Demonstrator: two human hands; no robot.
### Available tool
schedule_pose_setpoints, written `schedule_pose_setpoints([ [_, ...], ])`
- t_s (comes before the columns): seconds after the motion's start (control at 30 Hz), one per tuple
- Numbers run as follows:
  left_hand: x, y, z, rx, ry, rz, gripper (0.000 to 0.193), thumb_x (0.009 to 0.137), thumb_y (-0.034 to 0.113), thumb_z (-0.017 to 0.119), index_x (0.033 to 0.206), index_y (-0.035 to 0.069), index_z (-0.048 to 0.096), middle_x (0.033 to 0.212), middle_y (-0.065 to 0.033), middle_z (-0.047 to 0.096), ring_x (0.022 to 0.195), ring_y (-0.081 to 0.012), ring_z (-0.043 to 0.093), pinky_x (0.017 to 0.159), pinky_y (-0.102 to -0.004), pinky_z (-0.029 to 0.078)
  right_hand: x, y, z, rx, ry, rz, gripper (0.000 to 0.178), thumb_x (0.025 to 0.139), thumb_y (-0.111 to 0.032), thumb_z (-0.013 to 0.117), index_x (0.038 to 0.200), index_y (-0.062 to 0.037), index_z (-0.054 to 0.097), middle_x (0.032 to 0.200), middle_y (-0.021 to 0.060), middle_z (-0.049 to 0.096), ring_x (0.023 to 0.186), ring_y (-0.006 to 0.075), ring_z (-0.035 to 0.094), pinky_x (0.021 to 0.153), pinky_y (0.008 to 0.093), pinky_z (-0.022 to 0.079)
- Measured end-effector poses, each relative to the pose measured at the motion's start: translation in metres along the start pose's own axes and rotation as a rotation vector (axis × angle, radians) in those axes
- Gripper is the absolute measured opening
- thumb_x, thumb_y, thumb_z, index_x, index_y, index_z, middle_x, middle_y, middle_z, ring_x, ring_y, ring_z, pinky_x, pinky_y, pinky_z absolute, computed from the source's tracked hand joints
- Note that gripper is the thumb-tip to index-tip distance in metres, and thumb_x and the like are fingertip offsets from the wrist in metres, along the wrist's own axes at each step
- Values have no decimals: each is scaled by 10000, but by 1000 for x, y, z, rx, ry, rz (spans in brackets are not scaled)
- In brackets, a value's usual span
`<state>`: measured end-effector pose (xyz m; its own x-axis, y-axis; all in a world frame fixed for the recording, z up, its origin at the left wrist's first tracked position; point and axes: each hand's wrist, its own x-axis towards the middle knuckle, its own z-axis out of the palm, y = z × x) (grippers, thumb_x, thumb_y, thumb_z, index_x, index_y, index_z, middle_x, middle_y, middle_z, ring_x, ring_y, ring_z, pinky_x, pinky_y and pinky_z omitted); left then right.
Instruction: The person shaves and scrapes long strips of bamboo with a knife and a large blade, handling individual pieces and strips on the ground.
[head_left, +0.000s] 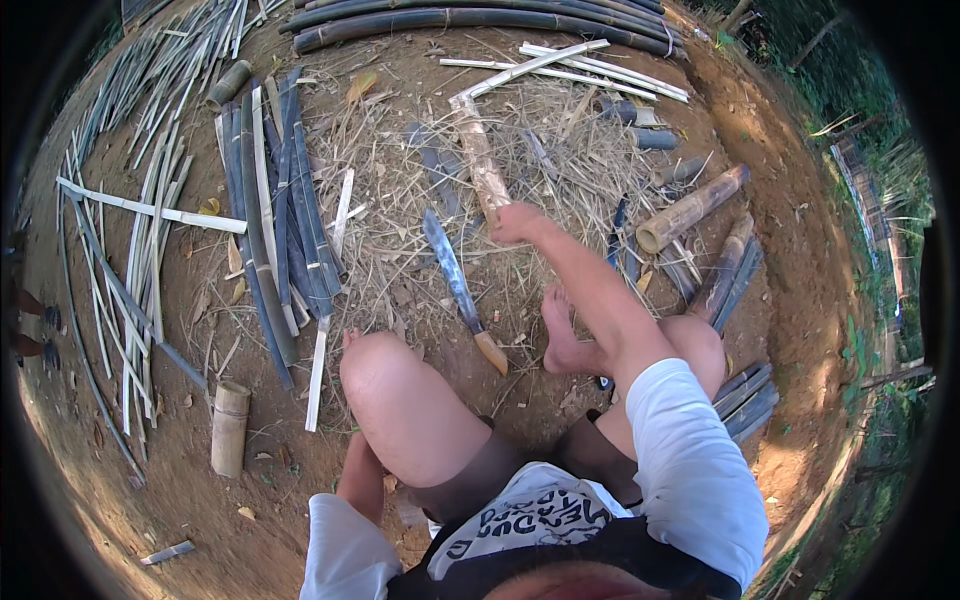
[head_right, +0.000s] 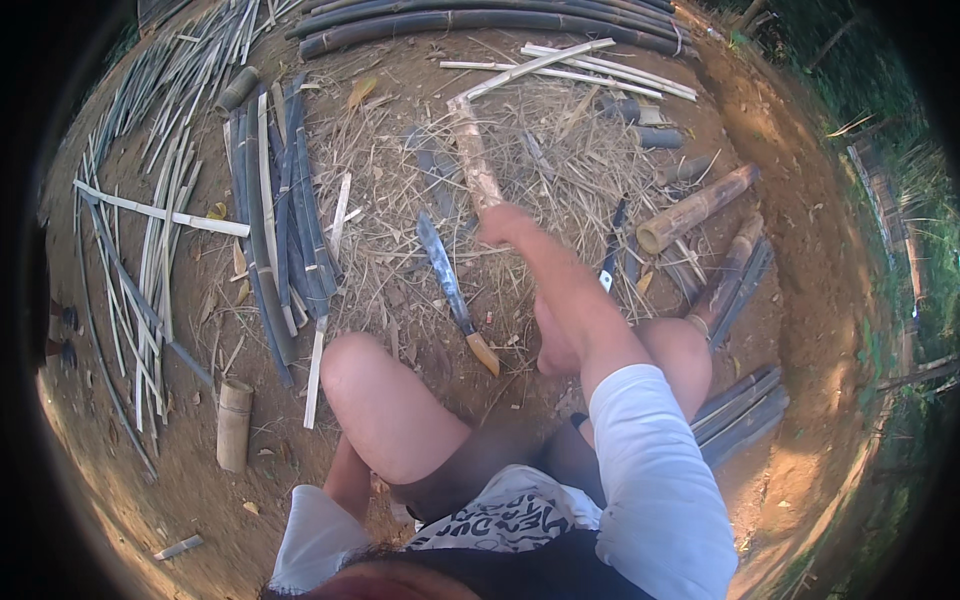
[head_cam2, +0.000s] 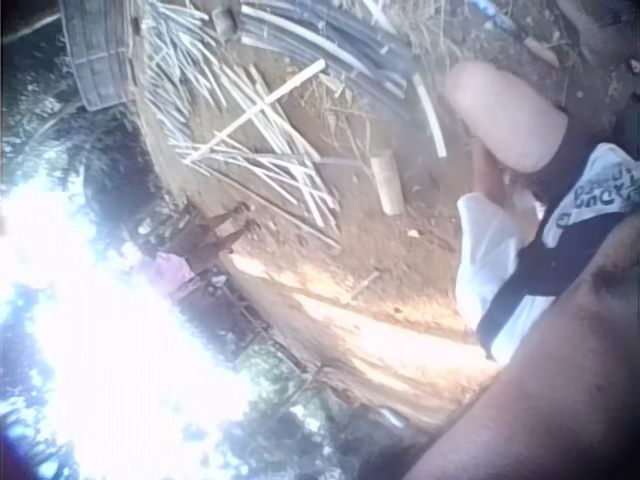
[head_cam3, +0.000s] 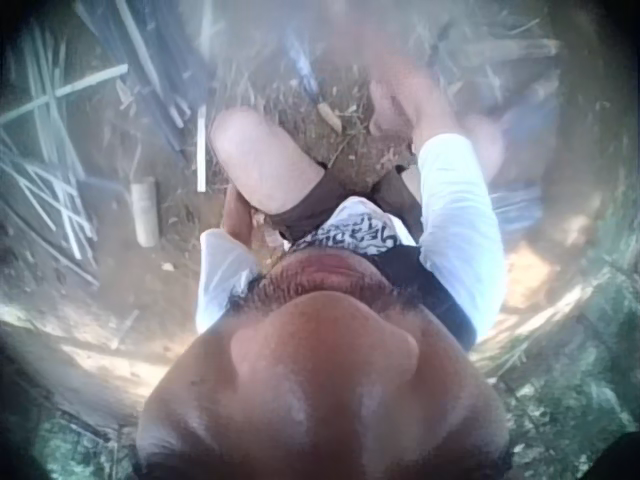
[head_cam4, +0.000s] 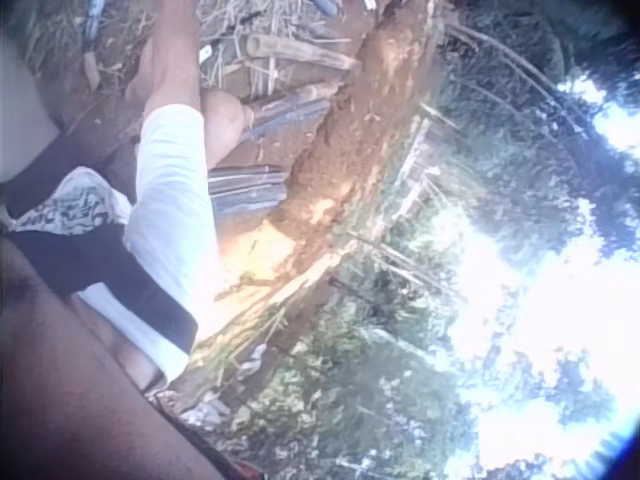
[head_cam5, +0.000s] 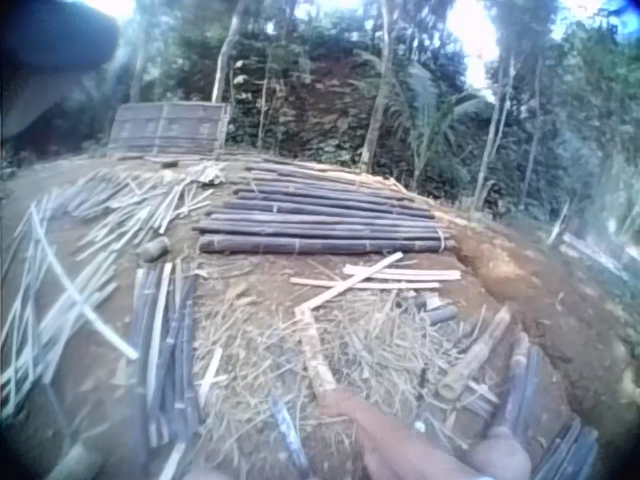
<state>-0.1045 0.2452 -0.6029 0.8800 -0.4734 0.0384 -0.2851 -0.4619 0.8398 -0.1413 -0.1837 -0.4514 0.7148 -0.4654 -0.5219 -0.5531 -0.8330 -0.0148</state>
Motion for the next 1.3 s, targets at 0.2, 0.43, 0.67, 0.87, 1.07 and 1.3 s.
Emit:
schedule_pose_setpoints([
  [0.2,116,31,-66,110,15,155,706,912,274,702,1473,-19,391,1401,-264,502,1316,-365,486,1098,-445,381,37,59,-98,-281,66,-121,637,837,-531,673,1211,-17,655,1214,181,674,1153,316,636,999,419,502],
  [0.43,224,146,-106,153,-522,-134,771,902,394,725,1449,-49,411,1227,-216,653,1147,-280,625,967,-366,497,144,125,-134,-115,182,-137,785,859,-591,630,1404,-42,495,1497,191,441,1357,338,459,1106,447,406],
  [0.67,250,231,41,-17,-802,-423,853,974,595,498,1524,-21,283,1389,-242,535,1292,-313,531,1074,-409,434,284,134,-150,70,384,-238,912,852,-637,583,1522,-65,348,1592,166,300,1469,322,296,1199,442,288],
  [0.87,246,223,211,-408,-622,-694,947,958,629,490,1584,36,99,1594,-207,264,1464,-350,284,1163,-499,298,360,155,-132,180,449,-272,981,873,-820,341,1573,-139,245,1621,137,254,1505,316,213,1202,594,169],
  [1.07,254,238,288,-835,-352,-780,1048,942,673,458,1561,-41,5,1636,-239,77,1508,-348,151,1207,-469,194,289,161,-68,264,60,-283,1053,828,-878,324,1556,-118,284,1520,247,389,1421,384,371,1149,620,294],
  [1.3,250,291,316,-1155,-181,-578,820,1011,552,422,1570,27,131,1602,-211,212,1486,-319,220,1195,-443,228,161,162,-8,466,-25,-445,1033,744,-677,712,1514,-94,344,1341,210,588,1212,356,592,1033,511,461],
])
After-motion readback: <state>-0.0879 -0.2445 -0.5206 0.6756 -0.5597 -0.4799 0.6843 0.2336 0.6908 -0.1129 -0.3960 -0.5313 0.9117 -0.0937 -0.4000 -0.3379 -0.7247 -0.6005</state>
